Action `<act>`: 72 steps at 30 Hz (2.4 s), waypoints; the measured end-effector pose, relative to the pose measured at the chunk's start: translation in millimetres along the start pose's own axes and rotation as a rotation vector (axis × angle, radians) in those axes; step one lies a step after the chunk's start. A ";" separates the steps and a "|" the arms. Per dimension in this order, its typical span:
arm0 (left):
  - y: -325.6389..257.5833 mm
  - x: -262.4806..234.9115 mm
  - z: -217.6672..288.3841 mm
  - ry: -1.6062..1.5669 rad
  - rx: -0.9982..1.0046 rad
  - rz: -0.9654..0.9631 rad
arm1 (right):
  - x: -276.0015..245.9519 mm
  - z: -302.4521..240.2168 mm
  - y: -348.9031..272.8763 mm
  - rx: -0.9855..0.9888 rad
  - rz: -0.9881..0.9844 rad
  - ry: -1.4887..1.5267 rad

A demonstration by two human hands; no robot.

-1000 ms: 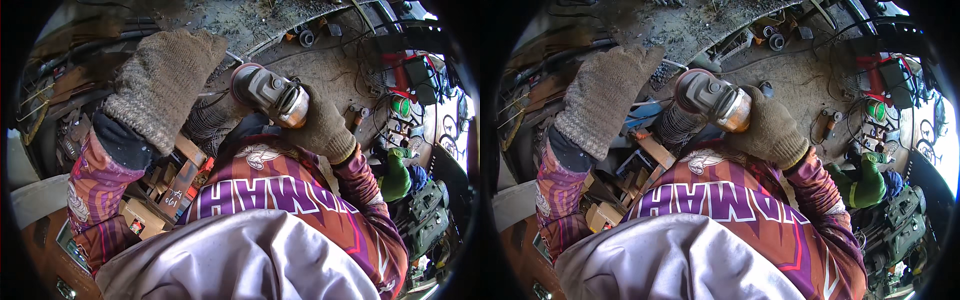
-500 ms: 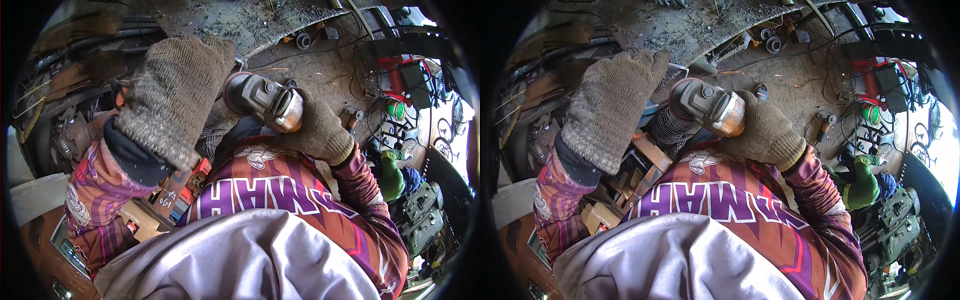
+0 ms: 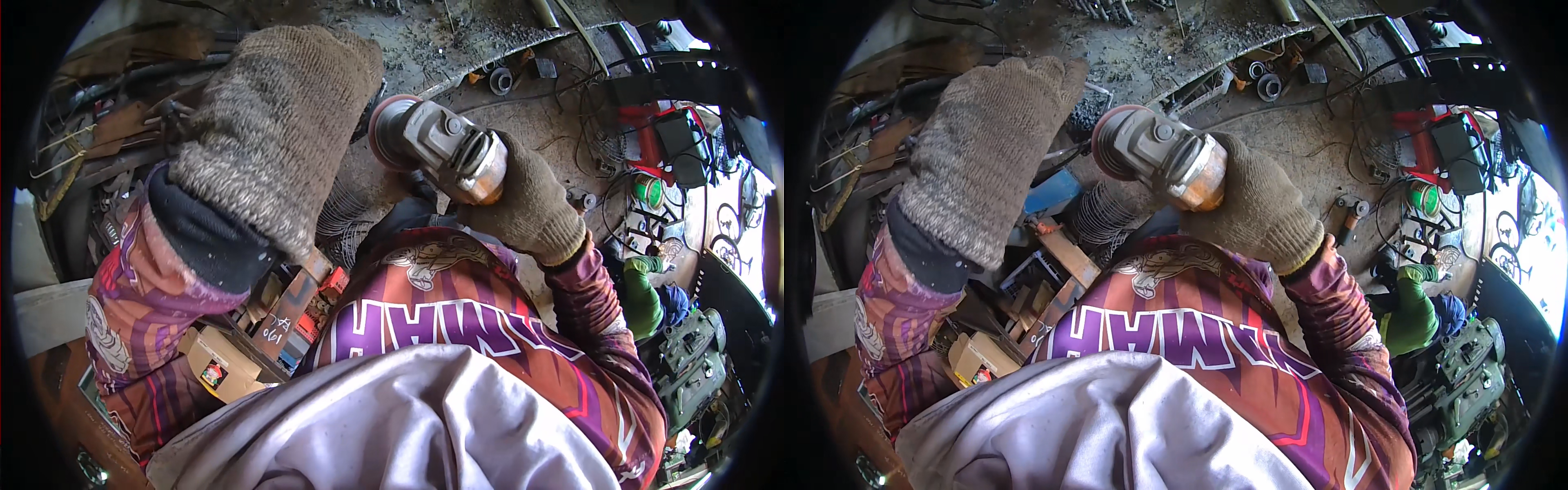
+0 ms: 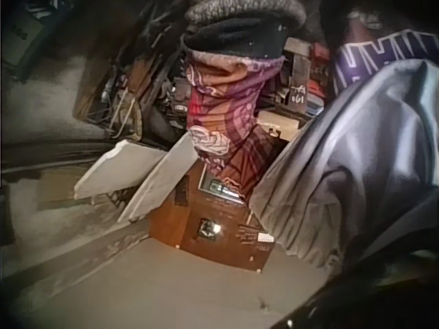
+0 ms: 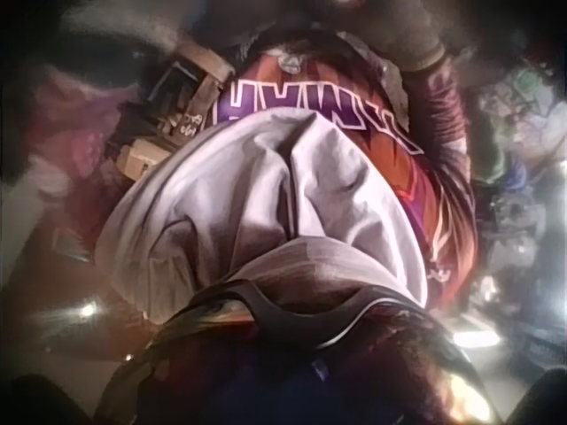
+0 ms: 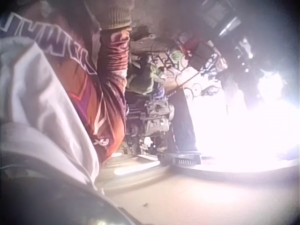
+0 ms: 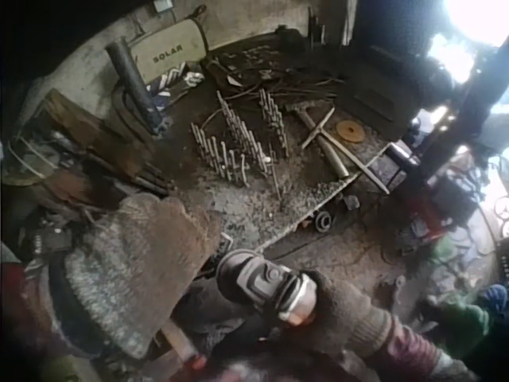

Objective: The person uses an angle grinder to smooth the joints of a wire metal structure. They hold the metal piece with a gloved hand and move the rotating disc along the wires, producing sparks upon contact.

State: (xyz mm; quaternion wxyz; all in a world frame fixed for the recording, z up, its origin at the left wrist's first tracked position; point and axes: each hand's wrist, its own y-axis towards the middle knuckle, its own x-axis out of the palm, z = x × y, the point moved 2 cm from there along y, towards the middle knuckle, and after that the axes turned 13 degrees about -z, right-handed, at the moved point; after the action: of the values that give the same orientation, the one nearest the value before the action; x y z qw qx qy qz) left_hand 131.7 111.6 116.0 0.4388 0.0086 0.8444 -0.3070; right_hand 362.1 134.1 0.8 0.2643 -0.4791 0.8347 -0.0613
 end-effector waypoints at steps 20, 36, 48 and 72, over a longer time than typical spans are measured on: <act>15.1 5.6 6.8 -0.014 -0.022 -0.070 | -0.7 16.7 20.0 0.015 -0.039 -0.022; 14.7 5.9 3.6 -0.016 -0.082 -0.091 | -2.4 11.0 20.0 -0.012 -0.124 0.158; 11.2 10.3 -3.7 0.032 -0.120 -0.124 | -9.7 8.3 20.8 0.028 -0.102 0.112; -75.1 172.8 -51.0 -0.130 -0.135 0.444 | -5.4 0.4 11.6 -0.082 -0.120 0.279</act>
State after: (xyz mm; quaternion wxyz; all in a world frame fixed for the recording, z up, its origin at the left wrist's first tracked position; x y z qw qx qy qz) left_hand -33.4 33.4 47.2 0.5488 0.1451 0.8103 -0.1458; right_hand 355.6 144.8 -1.7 0.1219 -0.5252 0.8351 -0.1087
